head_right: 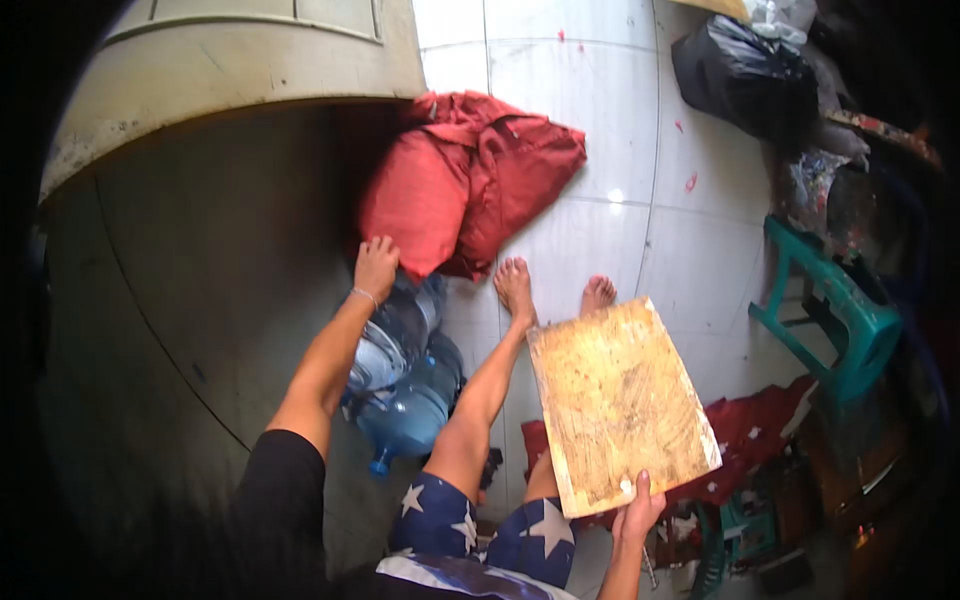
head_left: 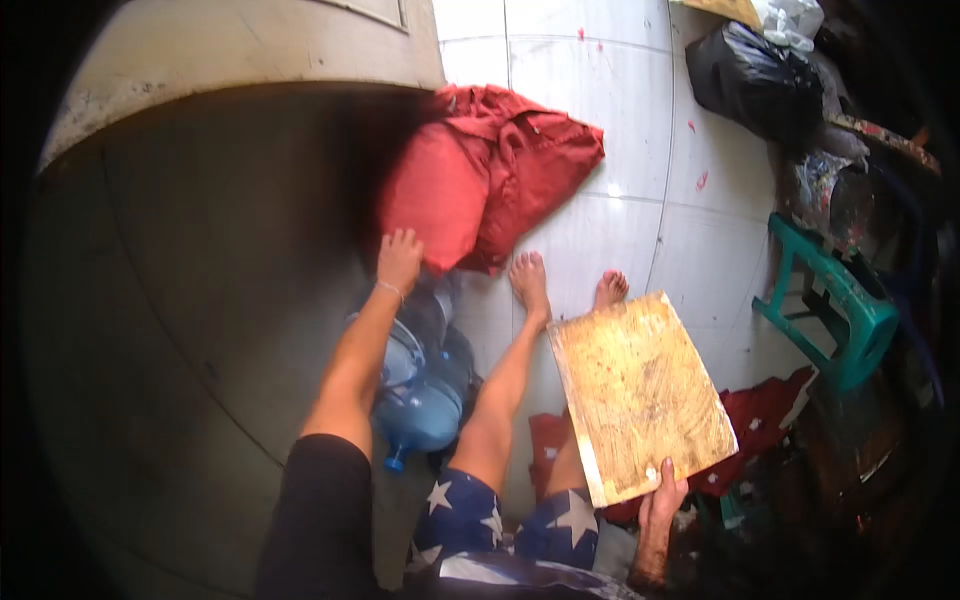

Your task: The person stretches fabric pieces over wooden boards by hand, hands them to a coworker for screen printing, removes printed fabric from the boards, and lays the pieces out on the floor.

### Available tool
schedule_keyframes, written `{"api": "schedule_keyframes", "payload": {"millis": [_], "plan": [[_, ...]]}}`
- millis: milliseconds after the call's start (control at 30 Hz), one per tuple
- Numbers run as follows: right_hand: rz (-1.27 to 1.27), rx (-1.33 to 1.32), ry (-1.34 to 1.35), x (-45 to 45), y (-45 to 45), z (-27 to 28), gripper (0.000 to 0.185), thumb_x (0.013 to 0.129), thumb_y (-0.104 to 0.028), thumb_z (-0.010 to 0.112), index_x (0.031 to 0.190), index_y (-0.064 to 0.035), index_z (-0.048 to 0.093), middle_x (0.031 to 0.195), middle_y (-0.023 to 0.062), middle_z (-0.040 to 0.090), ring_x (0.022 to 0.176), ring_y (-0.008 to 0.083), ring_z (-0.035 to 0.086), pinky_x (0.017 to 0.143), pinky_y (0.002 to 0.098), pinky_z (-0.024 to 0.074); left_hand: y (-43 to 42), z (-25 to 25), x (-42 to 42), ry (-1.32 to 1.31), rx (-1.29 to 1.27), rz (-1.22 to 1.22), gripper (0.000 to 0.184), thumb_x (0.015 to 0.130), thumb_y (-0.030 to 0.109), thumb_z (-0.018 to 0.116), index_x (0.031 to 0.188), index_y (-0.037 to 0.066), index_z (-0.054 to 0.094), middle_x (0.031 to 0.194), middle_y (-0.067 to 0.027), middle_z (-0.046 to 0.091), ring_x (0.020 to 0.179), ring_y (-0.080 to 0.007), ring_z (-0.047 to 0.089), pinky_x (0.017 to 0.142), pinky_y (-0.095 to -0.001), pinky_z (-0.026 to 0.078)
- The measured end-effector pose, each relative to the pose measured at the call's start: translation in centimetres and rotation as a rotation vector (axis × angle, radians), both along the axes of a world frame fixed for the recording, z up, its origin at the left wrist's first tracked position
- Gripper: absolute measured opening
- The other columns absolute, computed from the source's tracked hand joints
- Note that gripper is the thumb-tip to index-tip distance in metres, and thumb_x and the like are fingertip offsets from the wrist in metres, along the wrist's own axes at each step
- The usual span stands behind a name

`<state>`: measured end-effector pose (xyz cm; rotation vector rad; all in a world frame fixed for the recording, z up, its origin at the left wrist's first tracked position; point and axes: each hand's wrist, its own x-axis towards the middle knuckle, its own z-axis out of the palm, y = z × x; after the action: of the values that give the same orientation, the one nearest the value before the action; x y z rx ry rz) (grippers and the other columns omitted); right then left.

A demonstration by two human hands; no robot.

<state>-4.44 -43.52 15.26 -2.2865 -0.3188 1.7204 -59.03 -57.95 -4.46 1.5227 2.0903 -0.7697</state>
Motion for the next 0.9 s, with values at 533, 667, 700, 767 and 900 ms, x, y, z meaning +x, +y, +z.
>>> {"api": "schedule_keyframes", "payload": {"millis": [533, 667, 700, 767, 900], "plan": [[-0.086, 0.213, 0.049, 2.1, -2.5, 0.4, 0.032, 0.092, -0.005, 0.056, 0.120, 0.0081, 0.051, 0.113, 0.0119, 0.061, 0.095, 0.0194, 0.062, 0.083, 0.0322, 0.0499, 17.2, 23.0, -2.1, -0.181, 0.739, 0.618, 0.028, 0.087, 0.027, 0.068, 0.084, 0.002, 0.056, 0.065, -0.0146, 0.058, 0.061, -0.0235, 0.061, 0.058, -0.0362, 0.049], [-0.060, 0.235, -0.010, 4.7, -3.7, 1.1, 0.029, 0.090, -0.005, 0.058, 0.115, 0.0085, 0.054, 0.108, 0.0110, 0.062, 0.090, 0.0187, 0.062, 0.081, 0.0319, 0.0496, 17.7, 27.0, -1.6, -0.348, 0.423, 0.444, 0.056, 0.060, 0.046, 0.086, 0.086, 0.003, 0.063, 0.081, -0.0195, 0.067, 0.078, -0.0315, 0.068, 0.069, -0.0378, 0.054], [-0.020, 0.220, -0.019, 4.8, -3.9, 0.8, 0.029, 0.089, -0.005, 0.059, 0.115, 0.0086, 0.055, 0.107, 0.0109, 0.063, 0.090, 0.0188, 0.062, 0.081, 0.0318, 0.0494, 17.4, 27.8, -1.5, -0.410, 0.397, 0.353, 0.057, 0.059, 0.046, 0.086, 0.090, 0.003, 0.065, 0.082, -0.0189, 0.068, 0.077, -0.0334, 0.068, 0.070, -0.0388, 0.054], [-0.129, 0.306, 0.042, 3.0, -3.1, 2.8, 0.026, 0.087, -0.005, 0.062, 0.108, 0.0093, 0.057, 0.106, 0.0121, 0.062, 0.091, 0.0185, 0.060, 0.081, 0.0319, 0.0483, 17.3, 31.8, 0.1, -0.411, 0.343, 0.247, 0.050, 0.063, 0.043, 0.084, 0.089, 0.003, 0.067, 0.080, -0.0201, 0.067, 0.076, -0.0340, 0.067, 0.069, -0.0399, 0.053], [-0.125, 0.433, 0.049, 3.6, -4.7, 3.8, 0.023, 0.086, -0.004, 0.061, 0.104, 0.0095, 0.058, 0.103, 0.0118, 0.063, 0.088, 0.0183, 0.060, 0.079, 0.0329, 0.0485, 13.6, 36.9, 0.1, -0.511, 0.422, 0.178, 0.027, 0.077, 0.025, 0.076, 0.086, 0.001, 0.067, 0.071, -0.0224, 0.062, 0.068, -0.0270, 0.066, 0.063, -0.0362, 0.050]]}}
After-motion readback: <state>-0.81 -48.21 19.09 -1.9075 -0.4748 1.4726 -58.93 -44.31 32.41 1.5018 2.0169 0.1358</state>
